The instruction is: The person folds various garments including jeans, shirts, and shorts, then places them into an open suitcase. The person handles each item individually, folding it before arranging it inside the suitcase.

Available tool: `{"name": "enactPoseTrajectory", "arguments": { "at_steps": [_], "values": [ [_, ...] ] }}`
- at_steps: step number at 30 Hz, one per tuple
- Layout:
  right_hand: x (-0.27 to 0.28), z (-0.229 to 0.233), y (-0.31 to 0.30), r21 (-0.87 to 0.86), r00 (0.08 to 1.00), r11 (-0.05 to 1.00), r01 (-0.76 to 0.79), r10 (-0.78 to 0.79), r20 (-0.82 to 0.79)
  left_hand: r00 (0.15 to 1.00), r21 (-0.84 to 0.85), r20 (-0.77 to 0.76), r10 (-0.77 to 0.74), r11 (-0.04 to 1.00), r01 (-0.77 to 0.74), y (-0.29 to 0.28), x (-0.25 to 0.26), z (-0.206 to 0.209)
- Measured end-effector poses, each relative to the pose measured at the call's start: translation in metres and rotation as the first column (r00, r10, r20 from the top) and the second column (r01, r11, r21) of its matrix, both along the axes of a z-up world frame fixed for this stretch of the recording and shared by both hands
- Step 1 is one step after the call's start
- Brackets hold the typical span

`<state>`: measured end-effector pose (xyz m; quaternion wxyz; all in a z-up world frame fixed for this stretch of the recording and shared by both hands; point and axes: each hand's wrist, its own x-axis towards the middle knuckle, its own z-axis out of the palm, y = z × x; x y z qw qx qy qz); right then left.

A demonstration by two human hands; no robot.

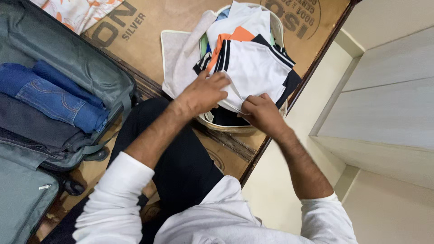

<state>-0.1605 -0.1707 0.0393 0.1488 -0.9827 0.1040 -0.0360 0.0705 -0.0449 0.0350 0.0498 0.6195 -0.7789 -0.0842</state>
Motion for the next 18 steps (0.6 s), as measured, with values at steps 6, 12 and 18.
{"name": "enactPoseTrajectory", "arguments": {
  "at_steps": [6,12,18],
  "values": [
    [-0.006,0.010,-0.040,0.267,0.943,0.959,0.099,-0.176,0.284,0.981,-0.361,-0.151,0.120,0.917,-0.167,-0.042,0.020,0.016],
    [0.005,0.018,-0.061,-0.135,0.922,0.969,0.210,-0.150,0.356,0.997,-0.337,0.072,-0.042,0.939,0.064,-0.048,-0.010,-0.012],
    [-0.001,0.002,-0.051,-0.398,0.912,0.855,0.332,-0.183,0.366,0.987,-0.521,0.141,-0.076,0.842,0.139,-0.023,-0.010,-0.040]
  ]
}}
